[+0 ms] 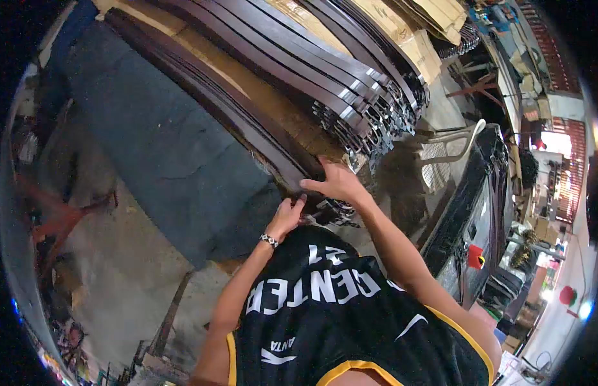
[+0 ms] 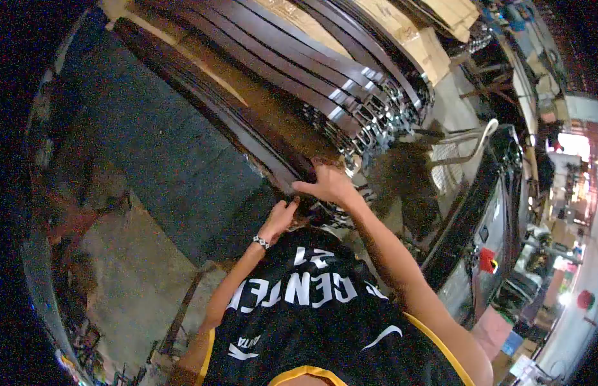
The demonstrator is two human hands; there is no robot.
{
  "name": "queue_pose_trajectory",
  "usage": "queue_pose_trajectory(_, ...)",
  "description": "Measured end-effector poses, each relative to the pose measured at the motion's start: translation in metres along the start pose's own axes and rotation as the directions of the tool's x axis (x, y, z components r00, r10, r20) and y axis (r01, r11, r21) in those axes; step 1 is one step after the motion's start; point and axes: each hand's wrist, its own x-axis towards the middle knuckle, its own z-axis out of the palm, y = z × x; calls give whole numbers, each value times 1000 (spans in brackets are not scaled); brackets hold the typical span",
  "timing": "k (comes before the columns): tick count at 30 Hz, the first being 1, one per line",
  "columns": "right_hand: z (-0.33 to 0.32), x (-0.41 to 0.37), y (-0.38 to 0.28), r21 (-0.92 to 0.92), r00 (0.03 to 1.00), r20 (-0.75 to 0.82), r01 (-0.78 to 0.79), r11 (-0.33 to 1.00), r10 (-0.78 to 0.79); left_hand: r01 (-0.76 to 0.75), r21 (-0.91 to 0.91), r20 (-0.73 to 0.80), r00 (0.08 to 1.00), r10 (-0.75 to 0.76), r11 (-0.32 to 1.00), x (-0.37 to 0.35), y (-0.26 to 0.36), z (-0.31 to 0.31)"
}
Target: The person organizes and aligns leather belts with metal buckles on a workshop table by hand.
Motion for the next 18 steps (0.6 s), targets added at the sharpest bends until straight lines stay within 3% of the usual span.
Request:
queue_pose_trajectory(1,5,-4,12,-105,987,-117,98,990,-110,27,2,7,1000,-27,1000,2,-3,-1)
queue_pose_trajectory(3,9,-13,24,-3,983,-169,74,997,-74,84,8,31,996,-84,996,1,2,-4)
queue_pose_trajectory(4,7,-15,25,48,980,-192,68,997,-58,70,-206,42,997,-63,976,-7,6,2)
queue_pose_trajectory(6,-5,-8,17,100,983,134,-140,985,126,52,-232,30,998,-46,971,-17,16,5)
queue_pose_trajectory(7,-9,-7,13,101,931,295,-253,962,214,47,-240,31,999,-41,970,-21,17,7)
queue_pose_trajectory(12,25,-13,32,248,988,-144,-15,969,52,71,-145,41,997,-65,987,-28,29,6)
queue_pose_trajectory(15,11,-11,43,278,974,-51,-197,940,220,147,-81,47,989,-143,986,-22,29,0)
queue_pose_trajectory(16,-10,-15,30,321,958,-89,-232,918,273,177,-53,43,984,-175,983,-16,24,-3)
queue_pose_trajectory(17,16,5,72,355,949,-109,-242,903,297,168,-68,49,985,-165,983,-12,19,-5)
queue_pose_trajectory(18,9,2,61,309,930,-116,-300,902,349,160,-82,56,986,-156,984,-9,12,-6)
